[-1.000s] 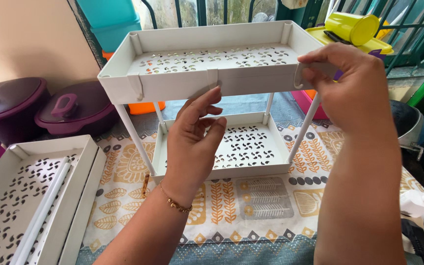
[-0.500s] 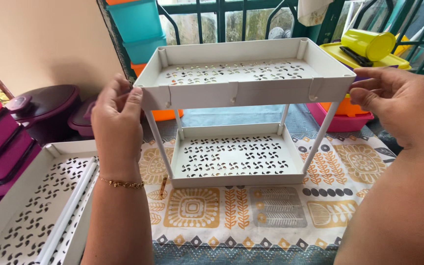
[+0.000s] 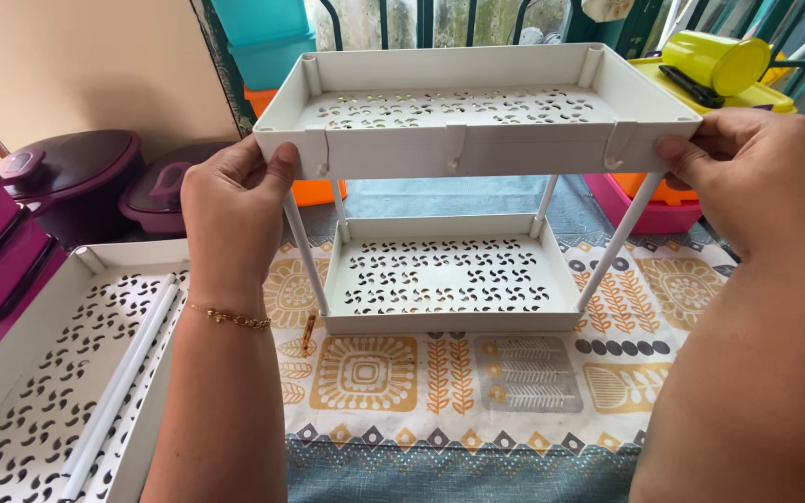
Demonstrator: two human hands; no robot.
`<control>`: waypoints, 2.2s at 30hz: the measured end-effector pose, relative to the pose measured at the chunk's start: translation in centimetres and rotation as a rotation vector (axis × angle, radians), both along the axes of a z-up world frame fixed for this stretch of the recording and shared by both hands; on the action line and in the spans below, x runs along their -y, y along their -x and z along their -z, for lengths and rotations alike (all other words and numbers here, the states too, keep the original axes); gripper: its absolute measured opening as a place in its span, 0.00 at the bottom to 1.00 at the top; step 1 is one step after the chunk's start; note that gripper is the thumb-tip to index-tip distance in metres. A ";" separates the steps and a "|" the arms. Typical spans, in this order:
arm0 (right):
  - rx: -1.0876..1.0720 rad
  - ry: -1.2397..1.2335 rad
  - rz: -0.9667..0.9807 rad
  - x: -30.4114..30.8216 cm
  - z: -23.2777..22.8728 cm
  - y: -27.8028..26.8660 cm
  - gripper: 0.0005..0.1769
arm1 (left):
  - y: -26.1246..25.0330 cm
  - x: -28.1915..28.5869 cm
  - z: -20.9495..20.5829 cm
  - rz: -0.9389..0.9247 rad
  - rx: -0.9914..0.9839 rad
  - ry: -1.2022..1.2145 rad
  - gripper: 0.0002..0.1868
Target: The person assembles a two-tier white plastic rack by inserting vertical support rods into corner sockets on perforated trays. They align and press each rod into place, then lift and reposition the trays to complete the structure.
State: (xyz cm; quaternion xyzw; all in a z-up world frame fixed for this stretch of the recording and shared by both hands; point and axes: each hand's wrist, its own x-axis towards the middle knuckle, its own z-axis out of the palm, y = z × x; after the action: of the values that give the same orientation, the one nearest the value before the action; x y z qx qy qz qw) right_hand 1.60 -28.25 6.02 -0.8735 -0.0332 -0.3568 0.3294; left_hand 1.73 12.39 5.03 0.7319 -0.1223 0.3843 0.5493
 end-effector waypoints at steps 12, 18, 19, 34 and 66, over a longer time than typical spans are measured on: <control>0.417 0.030 -0.384 1.3 0.7 -0.1 0.12 | 0.7 -1.1 -0.5 -0.094 0.484 -0.460 0.11; 0.373 -0.116 -0.456 2.3 1.7 -1.3 0.08 | -0.3 -1.5 0.9 -0.020 0.473 -0.337 0.10; 0.355 -0.161 -0.479 2.5 1.7 -1.4 0.08 | -0.4 -1.5 1.2 -0.019 0.454 -0.315 0.11; 0.310 -0.827 -1.039 4.1 7.4 -10.7 0.50 | -6.4 -3.3 5.1 0.570 0.187 0.316 0.55; 0.345 -0.664 -0.978 3.4 8.4 -11.9 0.53 | -6.9 -0.4 6.2 0.547 -0.099 0.319 0.56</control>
State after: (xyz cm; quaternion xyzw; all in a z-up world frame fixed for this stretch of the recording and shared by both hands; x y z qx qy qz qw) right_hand 13.54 -31.67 -2.37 -0.5376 -0.3698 -0.2919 0.6993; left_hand 8.66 12.76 -1.17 0.5943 -0.2259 0.2006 0.7454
